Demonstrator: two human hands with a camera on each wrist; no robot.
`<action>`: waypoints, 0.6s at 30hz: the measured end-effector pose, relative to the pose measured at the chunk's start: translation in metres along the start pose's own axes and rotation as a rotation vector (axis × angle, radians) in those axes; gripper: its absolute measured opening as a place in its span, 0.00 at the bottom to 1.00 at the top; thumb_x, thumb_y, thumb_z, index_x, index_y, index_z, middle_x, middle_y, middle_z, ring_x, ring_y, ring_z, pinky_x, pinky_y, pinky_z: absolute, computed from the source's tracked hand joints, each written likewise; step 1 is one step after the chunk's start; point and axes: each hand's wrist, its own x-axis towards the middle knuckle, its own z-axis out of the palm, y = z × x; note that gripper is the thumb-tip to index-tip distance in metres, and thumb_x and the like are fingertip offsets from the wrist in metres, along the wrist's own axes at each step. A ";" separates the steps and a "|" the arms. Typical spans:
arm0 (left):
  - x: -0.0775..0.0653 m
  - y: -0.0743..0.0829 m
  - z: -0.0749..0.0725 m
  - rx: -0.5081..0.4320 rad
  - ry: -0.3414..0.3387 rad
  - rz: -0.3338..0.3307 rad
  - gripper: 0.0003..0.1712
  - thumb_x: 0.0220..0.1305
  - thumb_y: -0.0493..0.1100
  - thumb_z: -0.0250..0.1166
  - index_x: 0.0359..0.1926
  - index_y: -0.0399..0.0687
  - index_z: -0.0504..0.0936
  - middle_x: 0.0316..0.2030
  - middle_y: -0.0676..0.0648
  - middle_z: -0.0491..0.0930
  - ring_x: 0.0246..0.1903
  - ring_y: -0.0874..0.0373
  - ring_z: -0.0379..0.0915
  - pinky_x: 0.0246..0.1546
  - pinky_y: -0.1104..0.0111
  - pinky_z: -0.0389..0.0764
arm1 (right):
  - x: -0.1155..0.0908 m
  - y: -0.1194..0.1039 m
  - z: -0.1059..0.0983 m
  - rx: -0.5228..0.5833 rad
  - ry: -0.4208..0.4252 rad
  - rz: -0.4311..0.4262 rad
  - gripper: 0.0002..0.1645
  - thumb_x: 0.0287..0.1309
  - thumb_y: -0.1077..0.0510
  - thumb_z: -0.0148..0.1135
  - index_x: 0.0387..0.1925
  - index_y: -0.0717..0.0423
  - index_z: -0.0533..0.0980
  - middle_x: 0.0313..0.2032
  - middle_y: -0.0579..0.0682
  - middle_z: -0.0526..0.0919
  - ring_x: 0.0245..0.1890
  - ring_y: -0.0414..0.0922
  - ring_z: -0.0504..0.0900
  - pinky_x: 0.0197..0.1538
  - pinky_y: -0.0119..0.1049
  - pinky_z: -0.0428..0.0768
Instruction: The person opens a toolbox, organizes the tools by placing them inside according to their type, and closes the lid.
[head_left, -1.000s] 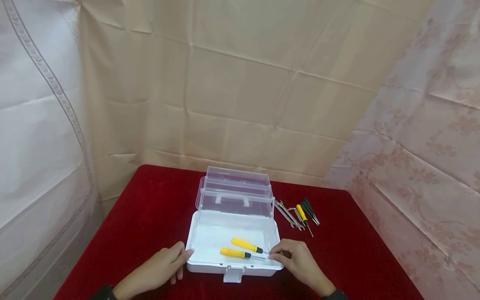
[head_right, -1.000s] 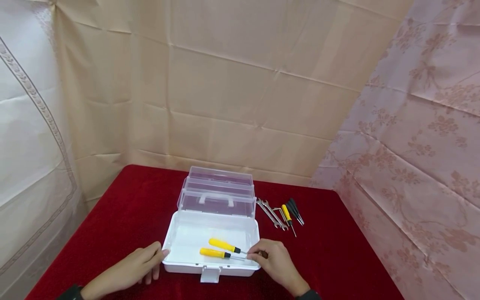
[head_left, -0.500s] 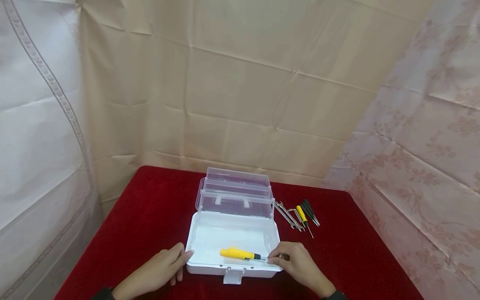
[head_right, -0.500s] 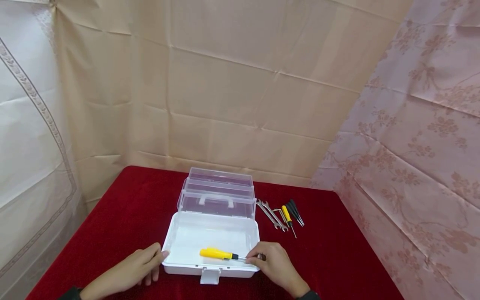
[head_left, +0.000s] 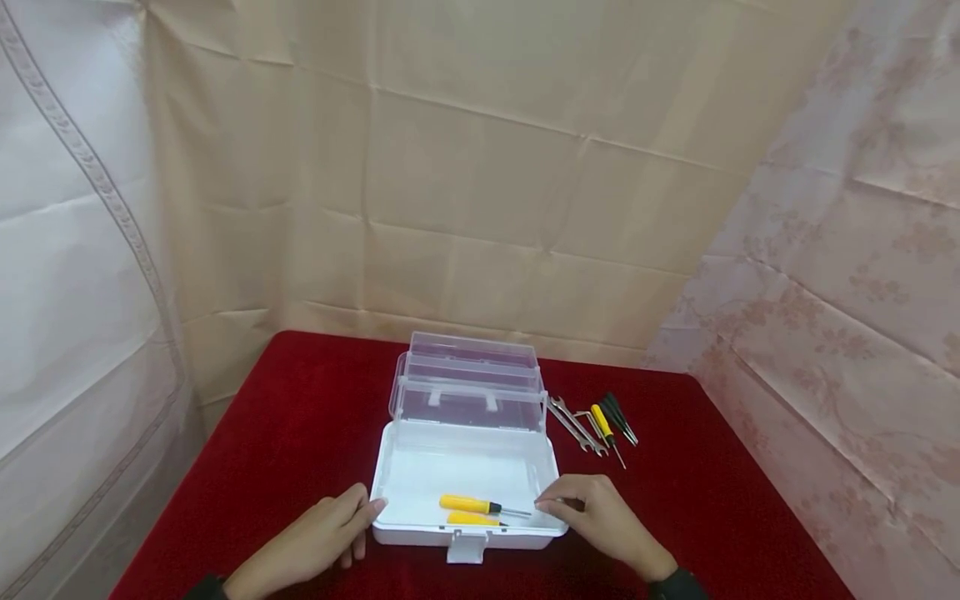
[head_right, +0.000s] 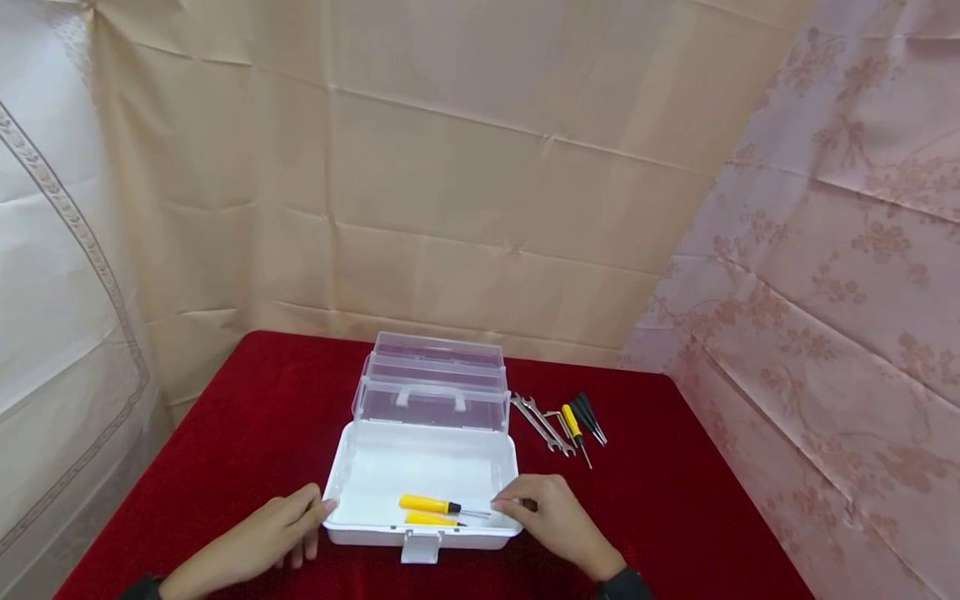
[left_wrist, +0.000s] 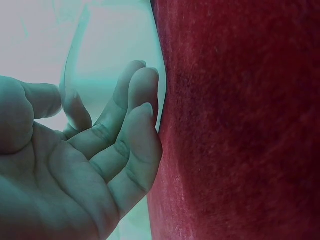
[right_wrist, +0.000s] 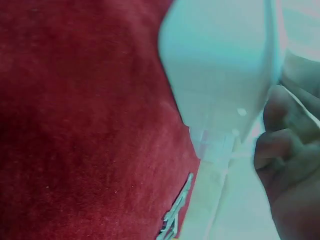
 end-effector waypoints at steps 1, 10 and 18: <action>0.000 0.000 0.000 0.000 0.001 0.003 0.19 0.80 0.54 0.52 0.37 0.45 0.72 0.22 0.49 0.78 0.20 0.54 0.73 0.22 0.71 0.70 | 0.000 0.002 -0.003 0.009 0.046 0.018 0.04 0.62 0.53 0.73 0.39 0.43 0.89 0.34 0.34 0.87 0.30 0.36 0.80 0.34 0.30 0.79; -0.002 0.001 -0.002 0.020 0.005 0.025 0.19 0.80 0.55 0.52 0.36 0.45 0.72 0.22 0.50 0.78 0.19 0.55 0.74 0.21 0.70 0.70 | 0.018 0.067 -0.046 -0.167 0.302 0.416 0.12 0.64 0.51 0.71 0.39 0.57 0.84 0.29 0.48 0.84 0.25 0.44 0.74 0.27 0.37 0.71; 0.002 0.000 -0.002 0.079 0.021 0.060 0.21 0.81 0.56 0.51 0.35 0.47 0.73 0.21 0.52 0.78 0.18 0.56 0.74 0.20 0.70 0.70 | 0.021 0.134 -0.056 -0.120 0.223 0.631 0.17 0.62 0.53 0.73 0.33 0.64 0.79 0.25 0.52 0.78 0.23 0.46 0.77 0.23 0.38 0.78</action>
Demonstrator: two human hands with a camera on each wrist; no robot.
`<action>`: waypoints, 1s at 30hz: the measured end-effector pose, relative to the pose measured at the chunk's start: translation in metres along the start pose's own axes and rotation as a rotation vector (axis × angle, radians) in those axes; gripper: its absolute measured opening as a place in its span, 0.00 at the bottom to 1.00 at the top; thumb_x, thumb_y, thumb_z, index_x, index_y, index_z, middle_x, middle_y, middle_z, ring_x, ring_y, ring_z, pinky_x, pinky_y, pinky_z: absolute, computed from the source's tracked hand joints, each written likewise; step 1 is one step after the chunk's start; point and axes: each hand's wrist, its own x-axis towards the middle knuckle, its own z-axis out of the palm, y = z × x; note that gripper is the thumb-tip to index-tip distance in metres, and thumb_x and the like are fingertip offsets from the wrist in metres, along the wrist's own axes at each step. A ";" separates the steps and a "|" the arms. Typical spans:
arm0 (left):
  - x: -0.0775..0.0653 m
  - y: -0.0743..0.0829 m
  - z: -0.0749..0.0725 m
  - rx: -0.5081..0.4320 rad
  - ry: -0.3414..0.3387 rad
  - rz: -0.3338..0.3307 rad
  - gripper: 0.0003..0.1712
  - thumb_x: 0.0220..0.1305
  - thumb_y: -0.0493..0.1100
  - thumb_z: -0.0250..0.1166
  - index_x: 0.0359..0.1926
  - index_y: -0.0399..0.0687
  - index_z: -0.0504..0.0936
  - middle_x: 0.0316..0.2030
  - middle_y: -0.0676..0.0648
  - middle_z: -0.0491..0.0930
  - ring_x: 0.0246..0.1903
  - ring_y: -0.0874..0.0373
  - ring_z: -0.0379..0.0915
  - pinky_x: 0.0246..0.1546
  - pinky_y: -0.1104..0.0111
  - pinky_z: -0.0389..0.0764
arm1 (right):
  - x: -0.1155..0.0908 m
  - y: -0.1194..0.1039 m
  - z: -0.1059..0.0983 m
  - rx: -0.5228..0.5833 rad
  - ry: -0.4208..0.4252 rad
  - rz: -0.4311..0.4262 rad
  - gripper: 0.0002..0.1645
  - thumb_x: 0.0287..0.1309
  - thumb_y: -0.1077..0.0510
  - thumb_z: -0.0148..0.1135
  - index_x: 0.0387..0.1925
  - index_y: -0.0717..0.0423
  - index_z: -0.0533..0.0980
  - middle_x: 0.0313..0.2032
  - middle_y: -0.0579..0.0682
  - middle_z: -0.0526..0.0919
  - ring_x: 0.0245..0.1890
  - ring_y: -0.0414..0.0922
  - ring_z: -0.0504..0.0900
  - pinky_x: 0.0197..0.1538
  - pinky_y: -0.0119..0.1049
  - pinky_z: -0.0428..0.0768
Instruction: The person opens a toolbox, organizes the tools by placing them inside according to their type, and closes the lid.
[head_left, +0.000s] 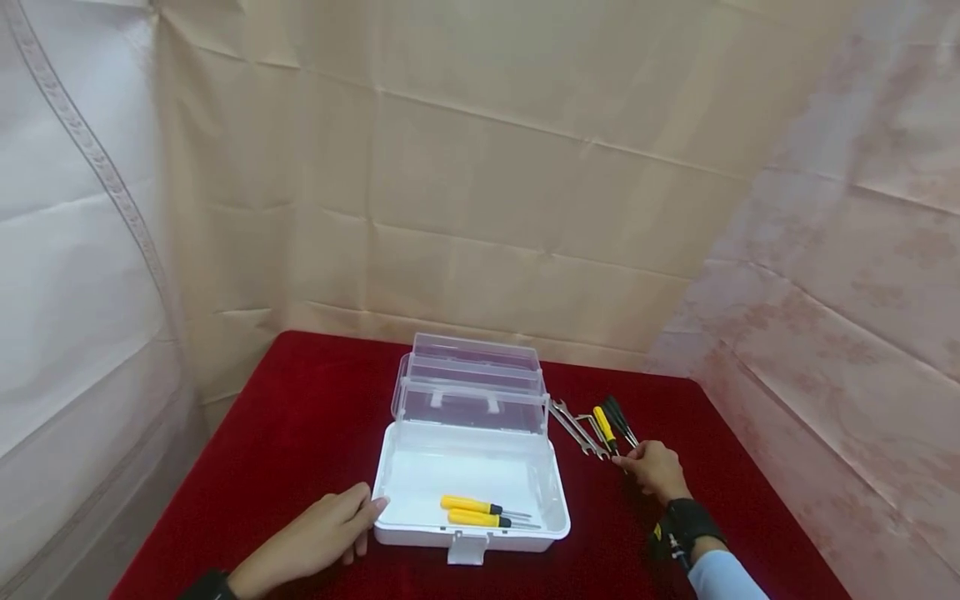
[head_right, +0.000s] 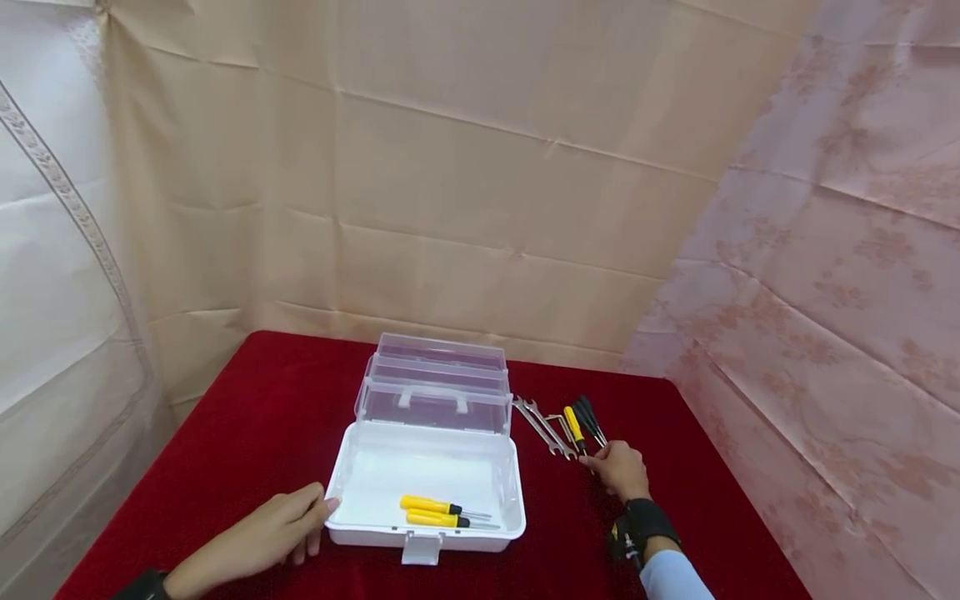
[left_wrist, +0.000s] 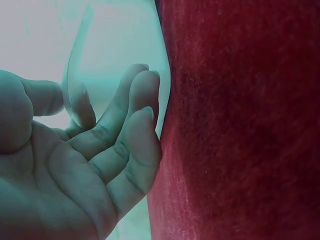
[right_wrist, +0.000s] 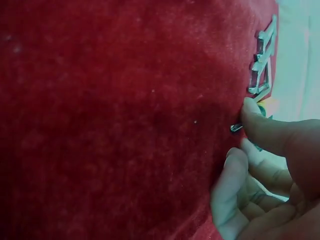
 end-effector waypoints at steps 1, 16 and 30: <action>0.000 0.000 0.000 -0.004 -0.003 -0.003 0.20 0.81 0.56 0.51 0.35 0.47 0.73 0.21 0.52 0.78 0.18 0.56 0.74 0.20 0.70 0.70 | 0.001 0.002 0.000 0.010 -0.013 0.002 0.16 0.62 0.54 0.72 0.31 0.64 0.79 0.24 0.51 0.77 0.22 0.46 0.77 0.22 0.38 0.79; 0.000 0.002 -0.001 -0.035 -0.008 -0.013 0.19 0.79 0.55 0.54 0.36 0.45 0.73 0.22 0.51 0.78 0.20 0.56 0.75 0.22 0.70 0.72 | -0.013 0.000 -0.007 0.084 -0.072 -0.014 0.05 0.61 0.66 0.68 0.32 0.66 0.82 0.24 0.51 0.81 0.23 0.44 0.80 0.24 0.38 0.81; 0.000 0.000 0.000 -0.081 -0.043 -0.024 0.20 0.81 0.55 0.51 0.37 0.45 0.73 0.23 0.49 0.78 0.20 0.54 0.75 0.21 0.70 0.70 | -0.031 0.007 -0.027 0.288 -0.039 0.117 0.27 0.70 0.46 0.66 0.51 0.68 0.82 0.32 0.48 0.86 0.29 0.41 0.76 0.31 0.36 0.73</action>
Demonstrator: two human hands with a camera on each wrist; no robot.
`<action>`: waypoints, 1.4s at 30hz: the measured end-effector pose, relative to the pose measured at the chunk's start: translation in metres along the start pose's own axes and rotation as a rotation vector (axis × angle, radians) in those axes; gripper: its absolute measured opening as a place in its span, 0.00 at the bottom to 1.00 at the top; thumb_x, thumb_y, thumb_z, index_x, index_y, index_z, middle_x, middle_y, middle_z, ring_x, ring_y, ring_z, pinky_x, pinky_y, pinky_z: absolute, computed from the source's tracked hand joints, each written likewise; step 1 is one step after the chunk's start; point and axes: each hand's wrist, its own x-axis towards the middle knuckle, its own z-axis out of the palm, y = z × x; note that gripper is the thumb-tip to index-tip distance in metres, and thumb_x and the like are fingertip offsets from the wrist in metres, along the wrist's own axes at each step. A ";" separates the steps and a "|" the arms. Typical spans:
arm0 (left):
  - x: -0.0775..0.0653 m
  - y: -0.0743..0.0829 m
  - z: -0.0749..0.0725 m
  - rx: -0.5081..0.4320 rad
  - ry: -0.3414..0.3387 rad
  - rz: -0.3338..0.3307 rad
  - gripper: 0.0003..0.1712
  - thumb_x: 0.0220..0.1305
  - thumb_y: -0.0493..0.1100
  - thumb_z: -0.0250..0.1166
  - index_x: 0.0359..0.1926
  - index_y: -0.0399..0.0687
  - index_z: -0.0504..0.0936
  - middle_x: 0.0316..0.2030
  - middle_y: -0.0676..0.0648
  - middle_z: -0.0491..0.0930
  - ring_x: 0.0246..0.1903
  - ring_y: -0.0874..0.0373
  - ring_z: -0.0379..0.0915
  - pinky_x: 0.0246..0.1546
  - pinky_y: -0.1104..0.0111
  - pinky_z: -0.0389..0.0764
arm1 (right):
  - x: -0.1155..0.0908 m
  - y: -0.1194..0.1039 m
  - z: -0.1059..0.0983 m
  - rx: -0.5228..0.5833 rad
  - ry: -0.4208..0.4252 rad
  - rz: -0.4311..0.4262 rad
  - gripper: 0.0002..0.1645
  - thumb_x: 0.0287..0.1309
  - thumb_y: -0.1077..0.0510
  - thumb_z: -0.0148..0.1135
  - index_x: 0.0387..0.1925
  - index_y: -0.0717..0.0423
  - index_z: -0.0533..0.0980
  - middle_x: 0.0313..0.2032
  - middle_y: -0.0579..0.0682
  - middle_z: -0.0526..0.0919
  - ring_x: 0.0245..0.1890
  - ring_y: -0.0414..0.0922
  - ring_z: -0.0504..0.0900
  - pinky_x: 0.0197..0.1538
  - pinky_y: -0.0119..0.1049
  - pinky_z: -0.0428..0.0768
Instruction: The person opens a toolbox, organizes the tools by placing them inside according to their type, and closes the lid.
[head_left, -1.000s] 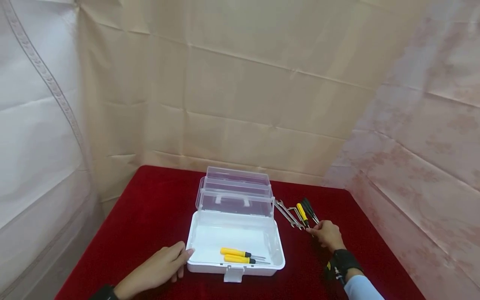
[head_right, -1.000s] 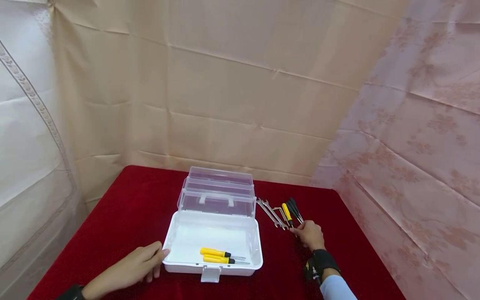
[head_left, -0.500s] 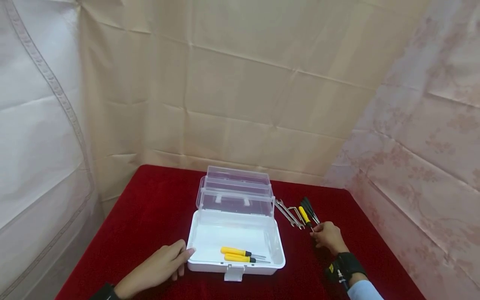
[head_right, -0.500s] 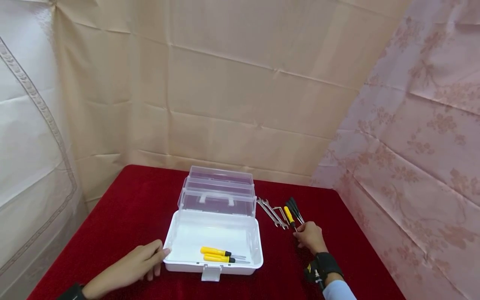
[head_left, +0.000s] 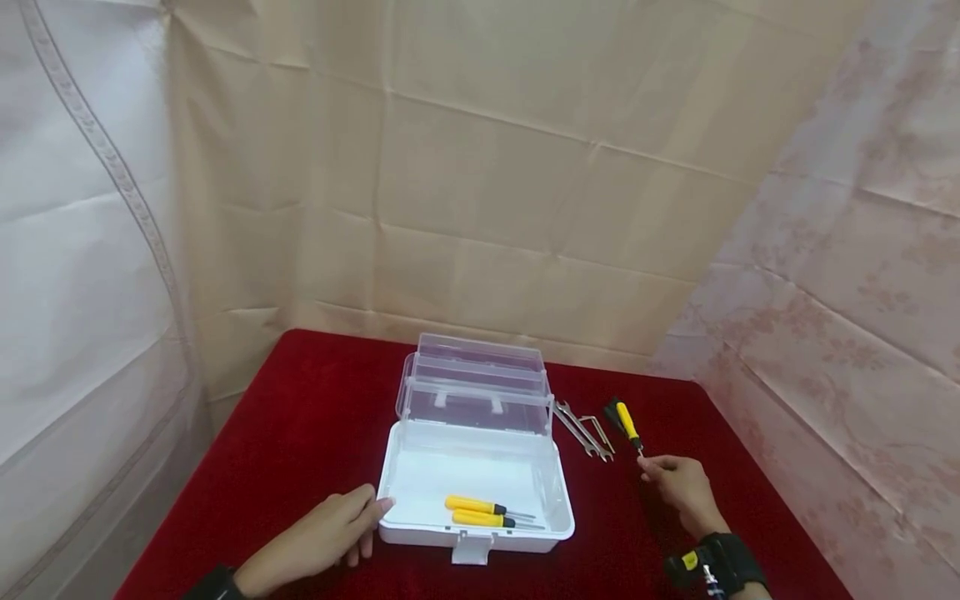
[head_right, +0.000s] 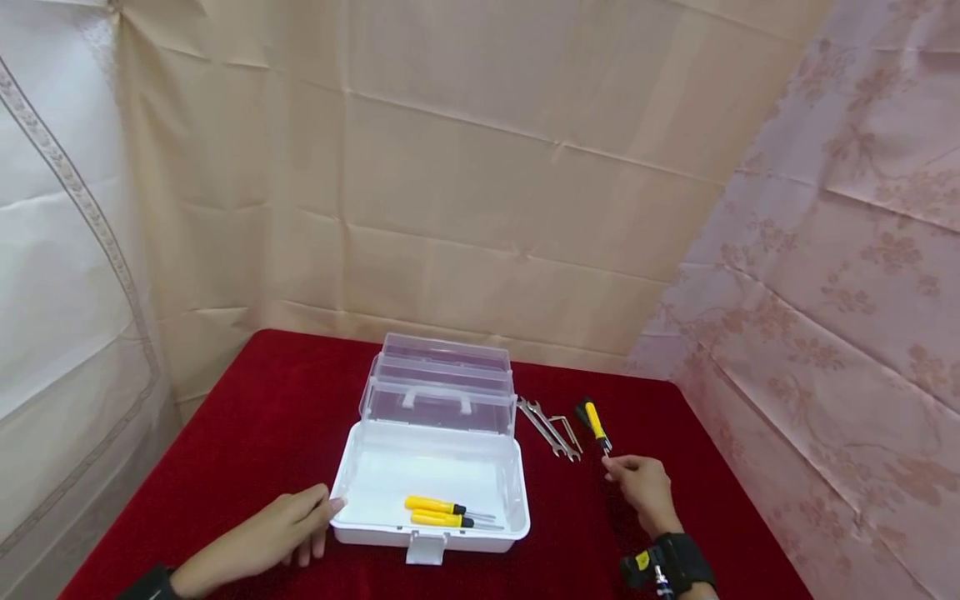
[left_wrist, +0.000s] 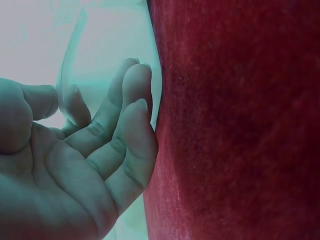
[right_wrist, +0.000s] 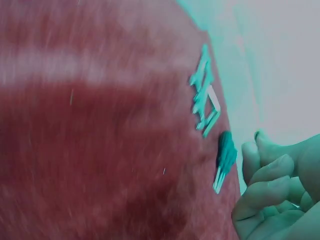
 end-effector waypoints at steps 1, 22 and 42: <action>0.001 0.000 0.000 -0.001 0.001 0.004 0.20 0.81 0.55 0.51 0.37 0.45 0.73 0.23 0.50 0.78 0.20 0.54 0.75 0.21 0.70 0.70 | -0.001 -0.002 -0.001 0.047 0.002 0.010 0.28 0.70 0.46 0.66 0.52 0.69 0.81 0.31 0.47 0.85 0.28 0.40 0.73 0.29 0.35 0.72; 0.001 -0.001 0.001 0.016 0.003 0.017 0.21 0.81 0.57 0.51 0.37 0.46 0.73 0.22 0.51 0.78 0.18 0.55 0.74 0.18 0.70 0.70 | -0.038 -0.035 0.011 0.215 0.014 -0.052 0.29 0.68 0.41 0.66 0.52 0.64 0.79 0.35 0.49 0.83 0.25 0.40 0.67 0.29 0.35 0.69; 0.000 -0.001 0.002 0.000 0.011 0.012 0.20 0.81 0.56 0.50 0.37 0.46 0.75 0.22 0.50 0.78 0.19 0.55 0.74 0.21 0.69 0.72 | -0.050 -0.038 0.023 0.239 0.051 -0.178 0.20 0.68 0.48 0.68 0.47 0.63 0.81 0.32 0.53 0.84 0.22 0.40 0.65 0.27 0.33 0.68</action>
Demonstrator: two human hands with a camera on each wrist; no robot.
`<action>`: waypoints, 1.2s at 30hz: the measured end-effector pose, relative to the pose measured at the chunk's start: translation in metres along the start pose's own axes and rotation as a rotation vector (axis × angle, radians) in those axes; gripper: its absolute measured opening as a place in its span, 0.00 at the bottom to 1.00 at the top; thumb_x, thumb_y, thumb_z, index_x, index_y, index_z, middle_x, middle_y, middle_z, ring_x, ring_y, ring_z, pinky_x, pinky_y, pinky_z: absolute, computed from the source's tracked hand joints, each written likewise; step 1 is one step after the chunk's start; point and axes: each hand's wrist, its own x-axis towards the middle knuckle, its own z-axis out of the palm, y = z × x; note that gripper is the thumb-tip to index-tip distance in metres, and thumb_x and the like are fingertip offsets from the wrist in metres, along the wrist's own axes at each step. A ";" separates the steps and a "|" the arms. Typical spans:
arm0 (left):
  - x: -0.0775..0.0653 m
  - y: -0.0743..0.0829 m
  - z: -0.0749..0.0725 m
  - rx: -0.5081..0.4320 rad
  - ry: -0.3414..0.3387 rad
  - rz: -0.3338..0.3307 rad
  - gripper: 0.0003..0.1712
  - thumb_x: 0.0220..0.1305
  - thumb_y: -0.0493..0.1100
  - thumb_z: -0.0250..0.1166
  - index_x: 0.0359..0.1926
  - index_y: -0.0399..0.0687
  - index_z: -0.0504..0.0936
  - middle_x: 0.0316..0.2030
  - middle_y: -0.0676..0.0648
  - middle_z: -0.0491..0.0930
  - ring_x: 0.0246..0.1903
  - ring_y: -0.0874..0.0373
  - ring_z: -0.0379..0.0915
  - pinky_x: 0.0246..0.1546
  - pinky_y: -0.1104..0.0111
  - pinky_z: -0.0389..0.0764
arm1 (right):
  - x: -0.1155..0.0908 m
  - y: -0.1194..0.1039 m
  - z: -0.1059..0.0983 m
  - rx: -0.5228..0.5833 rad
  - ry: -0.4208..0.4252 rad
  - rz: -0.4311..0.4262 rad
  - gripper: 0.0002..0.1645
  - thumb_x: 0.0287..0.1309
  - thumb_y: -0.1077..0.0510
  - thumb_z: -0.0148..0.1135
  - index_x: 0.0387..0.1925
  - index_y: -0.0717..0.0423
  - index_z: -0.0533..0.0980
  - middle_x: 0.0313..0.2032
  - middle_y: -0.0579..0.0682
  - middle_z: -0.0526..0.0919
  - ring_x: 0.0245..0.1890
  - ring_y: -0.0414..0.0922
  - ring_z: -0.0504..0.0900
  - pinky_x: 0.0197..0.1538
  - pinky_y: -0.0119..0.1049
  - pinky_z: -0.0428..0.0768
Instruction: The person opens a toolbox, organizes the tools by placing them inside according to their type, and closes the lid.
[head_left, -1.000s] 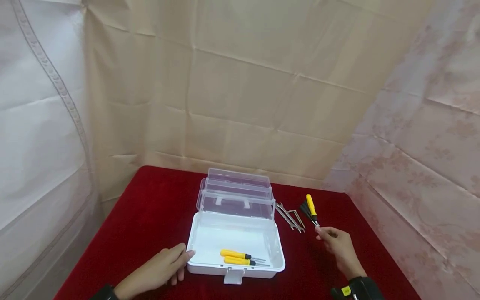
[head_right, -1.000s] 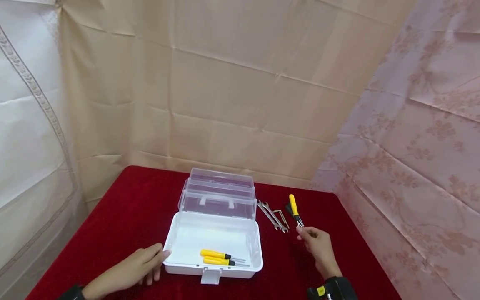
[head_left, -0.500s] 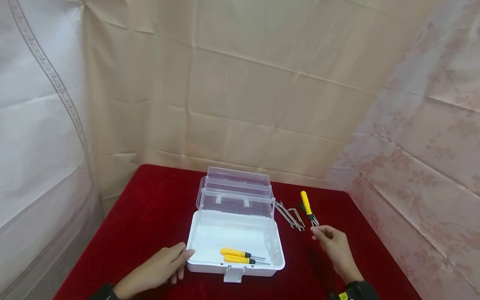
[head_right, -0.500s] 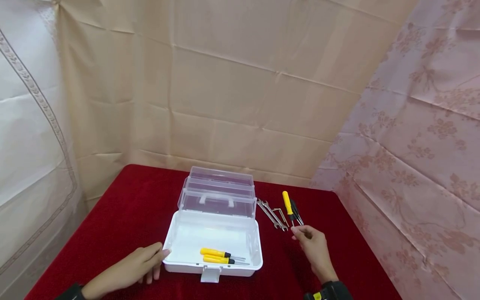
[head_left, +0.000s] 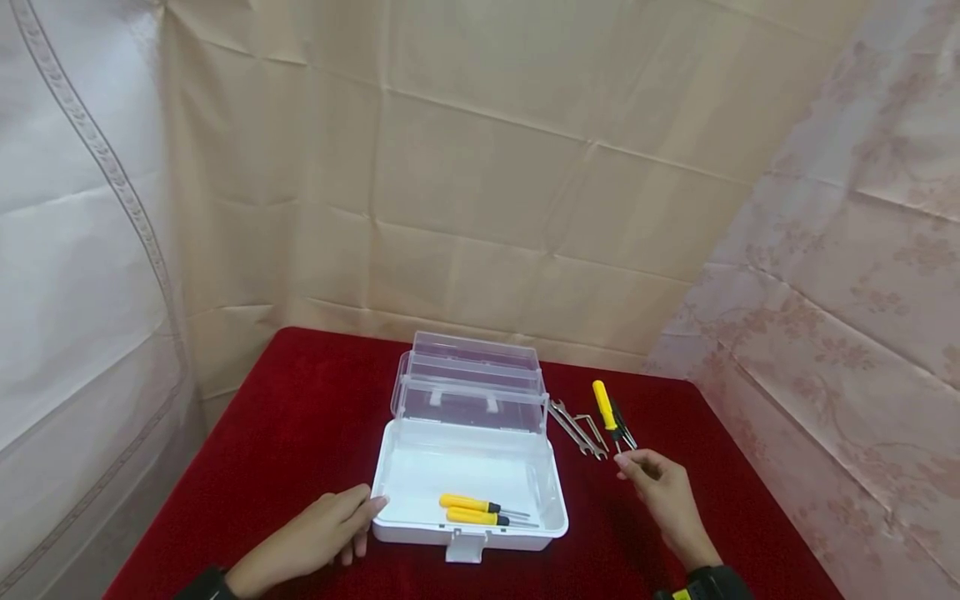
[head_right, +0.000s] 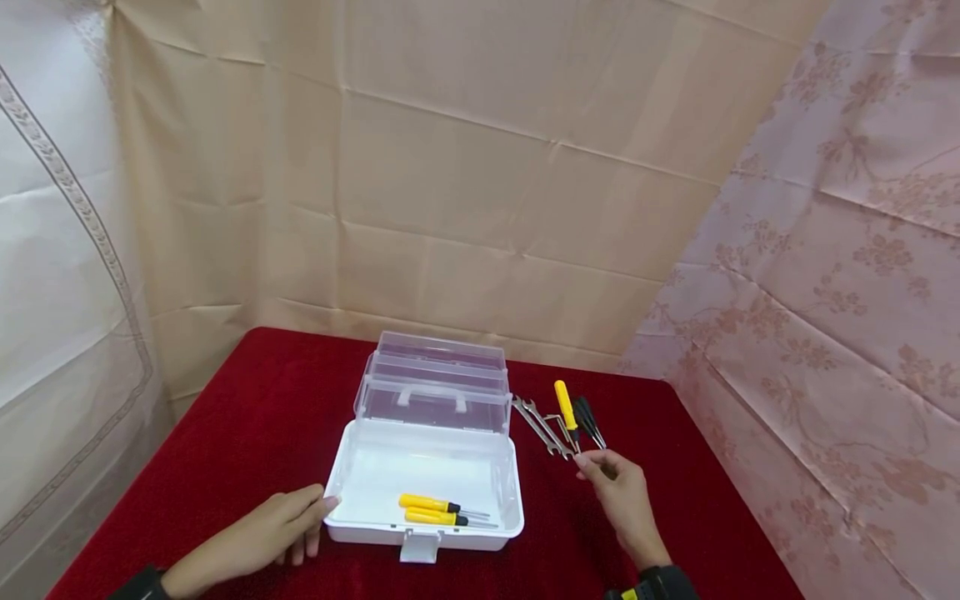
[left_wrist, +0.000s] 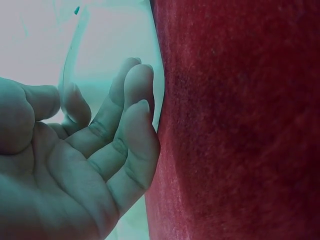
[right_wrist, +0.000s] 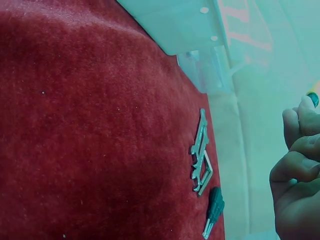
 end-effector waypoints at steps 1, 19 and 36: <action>0.000 0.000 0.000 0.001 0.001 0.001 0.21 0.81 0.56 0.50 0.37 0.46 0.75 0.22 0.50 0.78 0.19 0.55 0.74 0.21 0.69 0.72 | 0.000 0.000 0.001 0.003 -0.002 -0.003 0.20 0.68 0.48 0.68 0.46 0.62 0.81 0.32 0.53 0.84 0.22 0.40 0.65 0.27 0.33 0.68; -0.001 0.002 -0.001 0.026 0.003 -0.003 0.21 0.81 0.56 0.51 0.36 0.46 0.75 0.22 0.50 0.78 0.19 0.55 0.74 0.21 0.69 0.72 | -0.008 -0.004 0.013 -0.024 -0.011 -0.087 0.19 0.64 0.47 0.72 0.43 0.59 0.83 0.31 0.53 0.84 0.27 0.41 0.71 0.30 0.33 0.70; 0.000 0.005 -0.002 0.078 0.031 0.019 0.18 0.80 0.54 0.53 0.35 0.47 0.73 0.21 0.52 0.77 0.18 0.56 0.73 0.20 0.71 0.69 | -0.014 -0.011 0.024 -0.063 -0.022 -0.117 0.11 0.64 0.55 0.72 0.41 0.59 0.84 0.32 0.52 0.85 0.35 0.50 0.80 0.36 0.34 0.74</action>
